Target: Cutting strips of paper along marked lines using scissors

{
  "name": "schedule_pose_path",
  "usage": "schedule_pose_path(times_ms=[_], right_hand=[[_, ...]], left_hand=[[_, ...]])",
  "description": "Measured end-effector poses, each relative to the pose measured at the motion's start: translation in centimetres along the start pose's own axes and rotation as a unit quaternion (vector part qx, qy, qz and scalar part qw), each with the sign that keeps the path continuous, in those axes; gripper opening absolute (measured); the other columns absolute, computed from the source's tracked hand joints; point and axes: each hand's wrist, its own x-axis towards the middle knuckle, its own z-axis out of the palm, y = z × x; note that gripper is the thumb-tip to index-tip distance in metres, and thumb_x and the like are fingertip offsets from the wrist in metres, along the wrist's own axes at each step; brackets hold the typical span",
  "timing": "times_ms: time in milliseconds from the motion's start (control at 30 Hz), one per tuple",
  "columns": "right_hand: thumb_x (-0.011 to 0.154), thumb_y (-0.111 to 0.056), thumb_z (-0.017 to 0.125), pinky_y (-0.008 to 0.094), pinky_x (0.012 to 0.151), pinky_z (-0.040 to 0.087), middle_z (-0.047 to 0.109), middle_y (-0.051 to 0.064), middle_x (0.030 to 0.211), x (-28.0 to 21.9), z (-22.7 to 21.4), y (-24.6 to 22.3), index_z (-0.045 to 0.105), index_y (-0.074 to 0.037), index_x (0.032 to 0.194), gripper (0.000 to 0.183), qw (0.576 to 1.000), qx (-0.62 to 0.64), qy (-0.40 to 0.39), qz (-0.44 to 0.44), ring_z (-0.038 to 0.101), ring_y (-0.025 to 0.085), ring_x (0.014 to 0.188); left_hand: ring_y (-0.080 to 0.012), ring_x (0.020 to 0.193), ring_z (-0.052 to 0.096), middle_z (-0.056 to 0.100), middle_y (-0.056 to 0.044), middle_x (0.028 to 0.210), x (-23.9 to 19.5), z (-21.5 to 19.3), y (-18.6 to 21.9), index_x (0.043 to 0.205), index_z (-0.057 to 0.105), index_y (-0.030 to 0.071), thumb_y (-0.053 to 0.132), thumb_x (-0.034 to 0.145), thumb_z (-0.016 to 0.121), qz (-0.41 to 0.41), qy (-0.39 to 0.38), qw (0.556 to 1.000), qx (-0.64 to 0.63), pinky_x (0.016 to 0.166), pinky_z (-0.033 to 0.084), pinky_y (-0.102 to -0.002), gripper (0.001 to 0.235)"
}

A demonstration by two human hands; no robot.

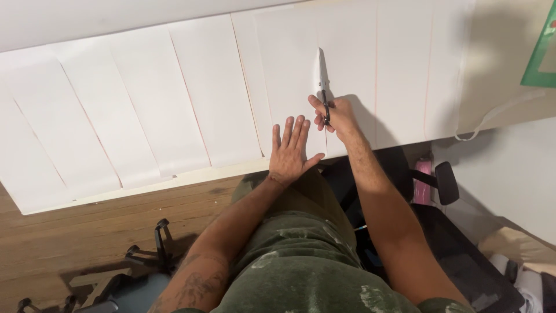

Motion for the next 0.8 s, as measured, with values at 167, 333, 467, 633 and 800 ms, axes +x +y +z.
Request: schedule_pose_path(times_ms=[167,333,467,633,800], right_hand=[[0.088,-0.05,0.088,0.02,0.025,0.035,0.065,0.018,0.059,1.4,0.1,-1.2,0.061,0.001,0.076,0.059,1.0,0.013,-0.004,-0.022,0.063,0.02,0.04],[0.088,-0.049,0.088,0.02,0.025,0.035,0.065,0.018,0.059,2.9,0.1,-2.2,0.062,0.0,0.076,0.058,1.0,0.003,-0.005,-0.023,0.064,0.02,0.04],[0.087,-0.051,0.089,0.021,0.025,0.035,0.065,0.019,0.06,4.2,0.0,-2.7,0.062,0.0,0.076,0.059,0.999,0.005,-0.006,-0.032,0.064,0.021,0.04],[0.087,-0.052,0.088,0.021,0.026,0.034,0.065,0.018,0.06,5.9,0.1,-3.7,0.063,0.0,0.078,0.059,0.999,-0.002,-0.01,-0.034,0.065,0.02,0.041],[0.088,-0.053,0.087,0.02,0.027,0.034,0.065,0.016,0.061,6.9,0.0,-5.3,0.063,-0.001,0.079,0.058,0.999,-0.001,-0.021,-0.041,0.064,0.019,0.042]], left_hand=[[-0.0242,0.16,0.004,0.012,-0.003,0.173,-0.1,-0.1,0.0,0.165,0.016,0.018,0.085,0.092,0.025,-0.007,0.0,1.0,-0.015,0.13,-0.003,-0.054,0.1],[-0.024,0.16,0.004,0.012,-0.003,0.173,0.0,0.0,0.0,0.165,0.017,0.018,0.086,0.092,0.025,-0.007,0.003,1.0,-0.023,0.13,-0.003,-0.054,0.1],[-0.0245,0.16,0.006,0.013,-0.004,0.173,-0.1,0.1,0.0,0.165,0.017,0.018,0.086,0.091,0.024,-0.005,0.01,0.999,-0.03,0.13,-0.003,-0.055,0.101],[-0.0245,0.159,0.009,0.015,-0.003,0.173,-0.1,-0.3,0.1,0.165,0.018,0.018,0.085,0.092,0.027,-0.005,0.026,0.999,-0.028,0.13,-0.001,-0.054,0.099],[-0.0239,0.159,0.009,0.015,-0.003,0.172,0.0,-1.0,0.2,0.165,0.019,0.019,0.084,0.092,0.029,-0.01,0.011,0.999,-0.029,0.13,-0.001,-0.053,0.098]])
